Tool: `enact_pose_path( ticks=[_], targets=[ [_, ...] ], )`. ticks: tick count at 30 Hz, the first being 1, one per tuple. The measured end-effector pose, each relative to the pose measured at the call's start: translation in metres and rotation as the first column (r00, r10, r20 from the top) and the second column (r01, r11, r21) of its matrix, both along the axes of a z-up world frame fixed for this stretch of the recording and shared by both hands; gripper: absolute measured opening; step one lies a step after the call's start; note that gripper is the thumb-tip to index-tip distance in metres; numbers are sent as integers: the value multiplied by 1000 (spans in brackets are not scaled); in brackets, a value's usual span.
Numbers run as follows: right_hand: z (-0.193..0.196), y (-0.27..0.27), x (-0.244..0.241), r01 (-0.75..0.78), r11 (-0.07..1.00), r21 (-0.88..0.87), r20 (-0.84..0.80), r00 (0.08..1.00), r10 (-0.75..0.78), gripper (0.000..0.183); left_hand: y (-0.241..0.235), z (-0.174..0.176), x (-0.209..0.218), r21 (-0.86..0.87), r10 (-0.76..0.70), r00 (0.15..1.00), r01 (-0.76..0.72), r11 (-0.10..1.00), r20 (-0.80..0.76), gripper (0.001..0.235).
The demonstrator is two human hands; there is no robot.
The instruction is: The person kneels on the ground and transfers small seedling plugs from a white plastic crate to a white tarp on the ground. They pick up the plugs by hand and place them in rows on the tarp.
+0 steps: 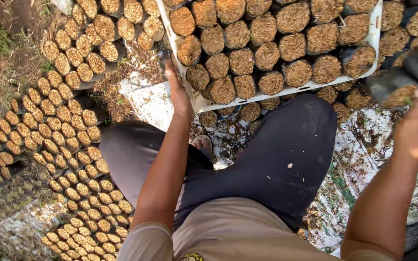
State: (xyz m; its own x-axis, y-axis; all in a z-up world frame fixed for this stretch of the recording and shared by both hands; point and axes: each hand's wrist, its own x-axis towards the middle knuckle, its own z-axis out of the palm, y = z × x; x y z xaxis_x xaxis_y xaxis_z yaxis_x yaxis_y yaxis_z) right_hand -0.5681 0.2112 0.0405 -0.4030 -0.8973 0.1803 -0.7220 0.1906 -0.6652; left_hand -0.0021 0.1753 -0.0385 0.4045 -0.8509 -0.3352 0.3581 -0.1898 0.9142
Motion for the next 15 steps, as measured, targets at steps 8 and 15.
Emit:
enact_pose_path(
  ticks=[8, 15],
  targets=[
    [80, -68, 297, -577, 816, -28, 78, 813, 577, 11, 56, 92, -22, 200, -421, 870, 378, 904, 258, 51],
    [90, -95, 372, -674, 737, 52, -39, 736, 676, 12, 27, 93, -29, 176, -500, 771, 471, 864, 395, 45]
  ],
)
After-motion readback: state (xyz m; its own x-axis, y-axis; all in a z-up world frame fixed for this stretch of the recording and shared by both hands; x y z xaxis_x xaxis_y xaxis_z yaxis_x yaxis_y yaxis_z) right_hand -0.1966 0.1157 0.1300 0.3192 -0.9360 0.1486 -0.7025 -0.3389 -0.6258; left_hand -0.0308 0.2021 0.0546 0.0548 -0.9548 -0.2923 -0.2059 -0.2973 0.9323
